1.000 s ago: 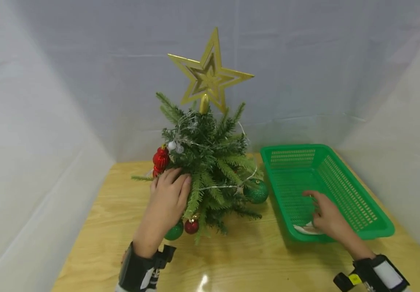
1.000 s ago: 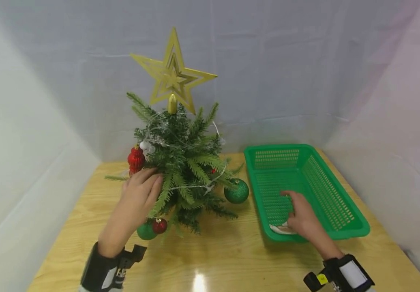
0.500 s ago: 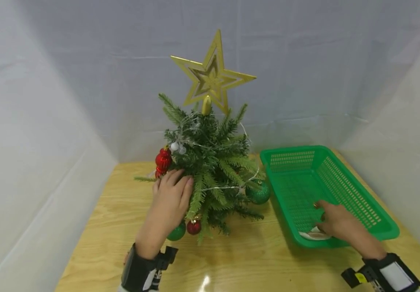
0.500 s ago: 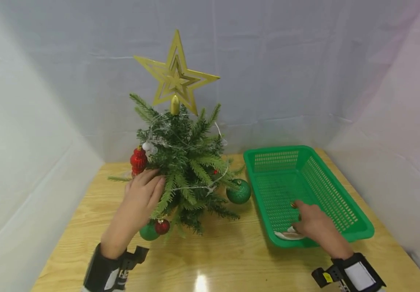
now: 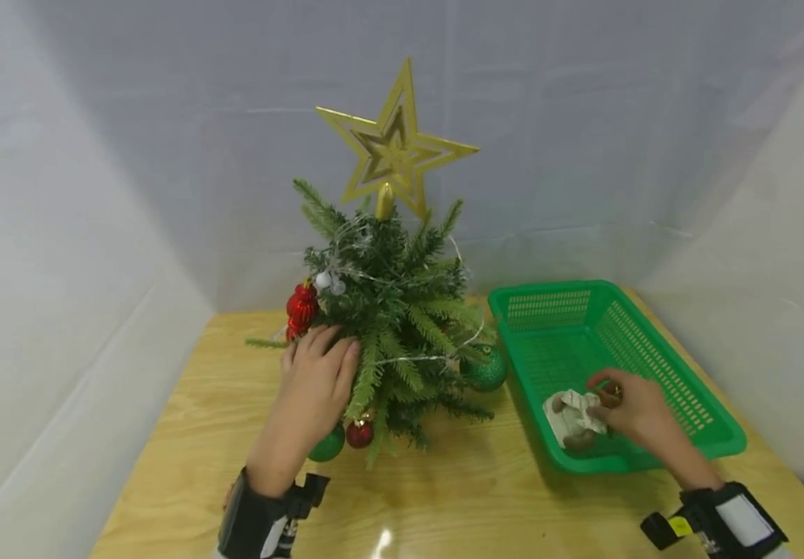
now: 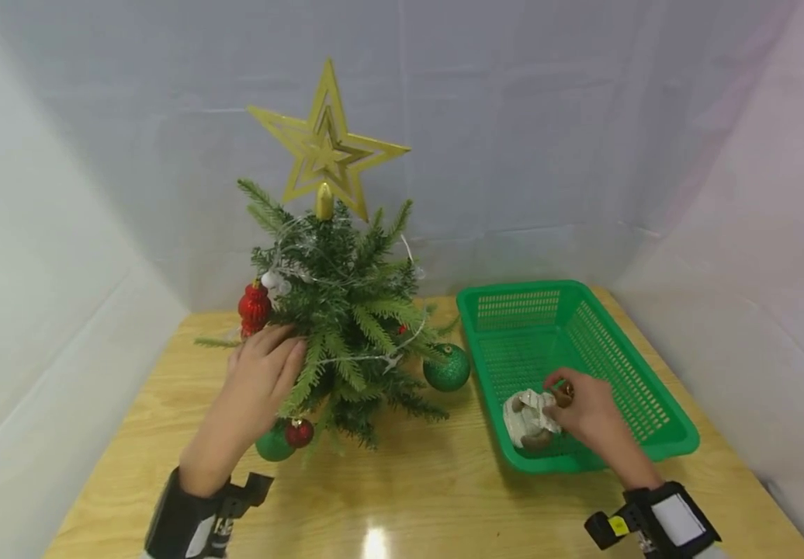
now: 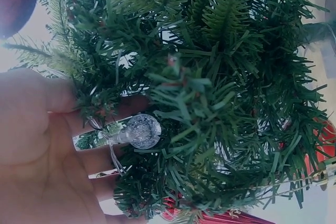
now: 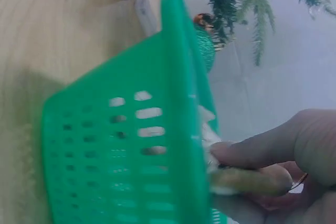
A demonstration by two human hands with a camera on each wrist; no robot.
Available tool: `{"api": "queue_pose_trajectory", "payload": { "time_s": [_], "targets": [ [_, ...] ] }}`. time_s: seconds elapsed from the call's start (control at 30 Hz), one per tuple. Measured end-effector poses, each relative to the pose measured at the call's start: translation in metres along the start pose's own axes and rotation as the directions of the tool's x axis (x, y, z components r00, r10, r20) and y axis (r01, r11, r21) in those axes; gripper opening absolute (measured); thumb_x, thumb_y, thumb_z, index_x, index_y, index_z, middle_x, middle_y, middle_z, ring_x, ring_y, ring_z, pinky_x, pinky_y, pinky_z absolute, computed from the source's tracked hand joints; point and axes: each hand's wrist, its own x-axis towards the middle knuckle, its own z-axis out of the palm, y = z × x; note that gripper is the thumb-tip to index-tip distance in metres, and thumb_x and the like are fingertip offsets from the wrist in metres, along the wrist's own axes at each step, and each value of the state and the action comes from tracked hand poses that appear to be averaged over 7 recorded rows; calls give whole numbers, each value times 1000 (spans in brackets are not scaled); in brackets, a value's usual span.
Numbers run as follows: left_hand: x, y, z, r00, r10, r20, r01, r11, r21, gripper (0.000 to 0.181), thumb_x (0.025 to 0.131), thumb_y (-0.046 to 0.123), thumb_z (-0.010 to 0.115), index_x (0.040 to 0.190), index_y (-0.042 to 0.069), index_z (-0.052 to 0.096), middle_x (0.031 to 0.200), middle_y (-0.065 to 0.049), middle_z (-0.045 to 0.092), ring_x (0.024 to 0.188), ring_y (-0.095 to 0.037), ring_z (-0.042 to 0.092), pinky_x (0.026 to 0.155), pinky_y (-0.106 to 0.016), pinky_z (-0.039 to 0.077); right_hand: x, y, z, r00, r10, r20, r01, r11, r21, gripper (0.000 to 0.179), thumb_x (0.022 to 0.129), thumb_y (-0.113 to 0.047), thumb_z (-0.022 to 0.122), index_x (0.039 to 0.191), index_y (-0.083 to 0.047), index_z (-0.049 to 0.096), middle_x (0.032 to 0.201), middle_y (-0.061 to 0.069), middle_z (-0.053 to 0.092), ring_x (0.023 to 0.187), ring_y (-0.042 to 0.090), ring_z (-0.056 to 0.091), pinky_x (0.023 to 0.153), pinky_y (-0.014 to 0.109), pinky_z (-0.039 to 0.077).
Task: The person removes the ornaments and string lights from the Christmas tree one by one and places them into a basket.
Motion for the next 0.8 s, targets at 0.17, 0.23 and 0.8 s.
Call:
{"api": "queue_pose_trajectory", "payload": {
  "time_s": [0.17, 0.23, 0.8],
  "targets": [
    [-1, 0, 1, 1000, -8, 13, 8, 1000, -2, 37, 106, 24, 37, 121, 4, 65, 137, -23, 50, 132, -42, 37, 103, -67, 25, -1, 5, 11, 999, 22, 27, -22, 1000, 3, 16, 83, -2, 72, 97, 1, 63, 82, 9, 57, 58, 16, 48, 47, 30, 39],
    [-1, -1, 1, 1000, -8, 13, 8, 1000, -1, 37, 106, 24, 37, 120, 4, 65, 137, -23, 50, 132, -42, 37, 104, -67, 25, 0, 7, 14, 999, 17, 36, -17, 1000, -11, 15, 82, 0, 72, 95, 1, 64, 82, 8, 58, 60, 17, 49, 49, 31, 40],
    [1, 0, 7, 999, -41, 13, 41, 999, 3, 38, 106, 25, 37, 117, 3, 66, 137, -25, 49, 132, -44, 34, 104, -67, 23, 4, 20, 26, 987, 103, 123, -100, 994, -32, 11, 81, 8, 63, 91, 4, 62, 68, 8, 55, 52, 16, 47, 46, 28, 40]
  ]
}}
